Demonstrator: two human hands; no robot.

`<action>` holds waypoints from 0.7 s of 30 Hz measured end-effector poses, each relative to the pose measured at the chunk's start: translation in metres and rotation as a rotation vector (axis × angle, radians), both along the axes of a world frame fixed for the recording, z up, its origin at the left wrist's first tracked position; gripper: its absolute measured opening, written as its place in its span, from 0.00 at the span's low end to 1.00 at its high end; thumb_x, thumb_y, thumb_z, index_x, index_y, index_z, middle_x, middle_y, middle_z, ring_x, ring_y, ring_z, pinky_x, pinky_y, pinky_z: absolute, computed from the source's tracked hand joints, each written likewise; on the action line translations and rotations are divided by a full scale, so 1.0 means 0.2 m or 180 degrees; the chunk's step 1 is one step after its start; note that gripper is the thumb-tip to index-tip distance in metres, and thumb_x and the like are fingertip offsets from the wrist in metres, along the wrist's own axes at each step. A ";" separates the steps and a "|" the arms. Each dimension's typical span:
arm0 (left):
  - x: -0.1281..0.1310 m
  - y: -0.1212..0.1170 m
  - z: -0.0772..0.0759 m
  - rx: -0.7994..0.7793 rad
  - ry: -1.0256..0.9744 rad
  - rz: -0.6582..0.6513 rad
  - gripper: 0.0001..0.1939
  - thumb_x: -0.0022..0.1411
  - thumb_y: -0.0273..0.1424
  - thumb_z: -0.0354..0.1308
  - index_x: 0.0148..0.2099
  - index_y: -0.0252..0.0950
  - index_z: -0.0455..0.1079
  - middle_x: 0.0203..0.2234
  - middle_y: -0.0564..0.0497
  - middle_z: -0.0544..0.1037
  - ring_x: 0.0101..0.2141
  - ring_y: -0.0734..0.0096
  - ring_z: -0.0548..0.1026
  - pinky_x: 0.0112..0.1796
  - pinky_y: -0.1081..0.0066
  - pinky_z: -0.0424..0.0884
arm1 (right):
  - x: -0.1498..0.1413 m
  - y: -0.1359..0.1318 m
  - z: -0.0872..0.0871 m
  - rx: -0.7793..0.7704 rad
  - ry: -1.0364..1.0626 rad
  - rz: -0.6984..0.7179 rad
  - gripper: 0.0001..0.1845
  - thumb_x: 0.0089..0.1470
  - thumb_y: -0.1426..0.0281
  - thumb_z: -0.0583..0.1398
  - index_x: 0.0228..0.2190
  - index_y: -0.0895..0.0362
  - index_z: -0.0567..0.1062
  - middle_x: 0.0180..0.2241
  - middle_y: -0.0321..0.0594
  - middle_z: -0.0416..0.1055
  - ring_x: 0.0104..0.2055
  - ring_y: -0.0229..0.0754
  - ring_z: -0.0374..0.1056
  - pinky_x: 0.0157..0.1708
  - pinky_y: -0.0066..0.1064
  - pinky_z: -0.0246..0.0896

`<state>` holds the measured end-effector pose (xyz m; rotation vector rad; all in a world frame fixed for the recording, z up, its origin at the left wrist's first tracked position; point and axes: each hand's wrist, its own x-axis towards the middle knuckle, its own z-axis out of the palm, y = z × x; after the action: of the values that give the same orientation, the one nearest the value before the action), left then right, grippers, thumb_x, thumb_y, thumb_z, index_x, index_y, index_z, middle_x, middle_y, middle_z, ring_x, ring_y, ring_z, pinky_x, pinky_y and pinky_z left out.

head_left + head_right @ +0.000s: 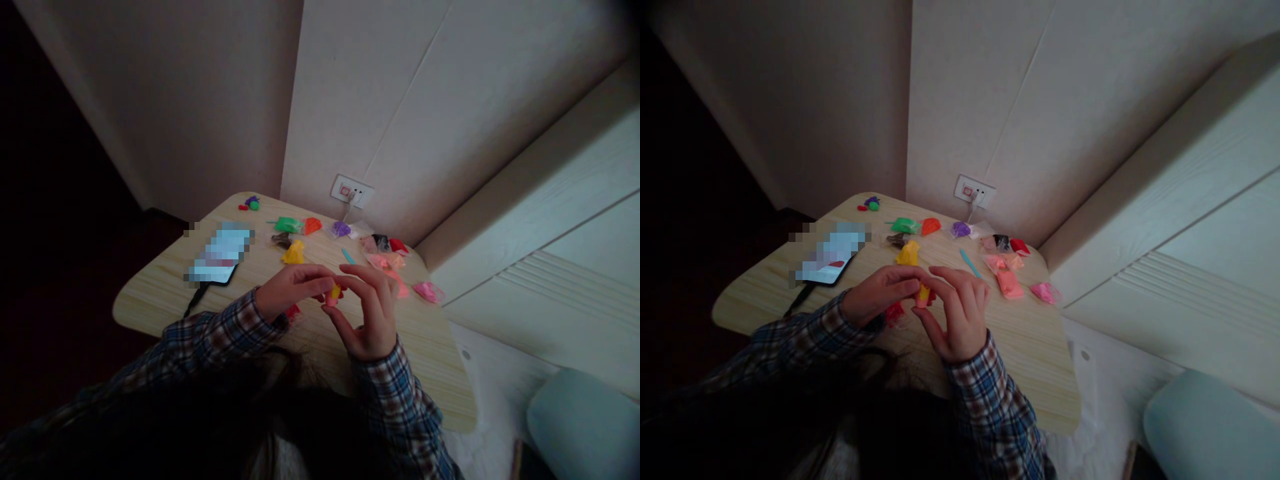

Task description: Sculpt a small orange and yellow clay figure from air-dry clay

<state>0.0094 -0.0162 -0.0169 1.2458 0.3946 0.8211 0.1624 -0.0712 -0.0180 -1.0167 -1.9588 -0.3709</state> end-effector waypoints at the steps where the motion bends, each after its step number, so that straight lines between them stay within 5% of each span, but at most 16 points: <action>1: 0.00 0.00 0.00 0.0007 0.0032 0.0014 0.14 0.51 0.37 0.62 0.30 0.29 0.71 0.23 0.52 0.73 0.27 0.76 0.70 0.32 0.76 0.64 | 0.00 0.00 0.00 0.0009 -0.0008 0.0007 0.18 0.51 0.68 0.60 0.44 0.56 0.66 0.44 0.45 0.68 0.46 0.47 0.64 0.45 0.41 0.57; 21: -0.01 0.00 0.01 0.0174 0.0035 -0.0111 0.07 0.50 0.29 0.60 0.31 0.28 0.71 0.22 0.52 0.72 0.28 0.75 0.70 0.34 0.74 0.65 | 0.01 0.01 -0.01 -0.0039 -0.0070 -0.0092 0.18 0.50 0.66 0.61 0.43 0.56 0.66 0.45 0.46 0.68 0.47 0.48 0.63 0.45 0.41 0.56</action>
<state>0.0067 -0.0168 -0.0141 1.3050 0.3604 0.7999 0.1634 -0.0690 -0.0201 -1.0538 -1.9698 -0.3881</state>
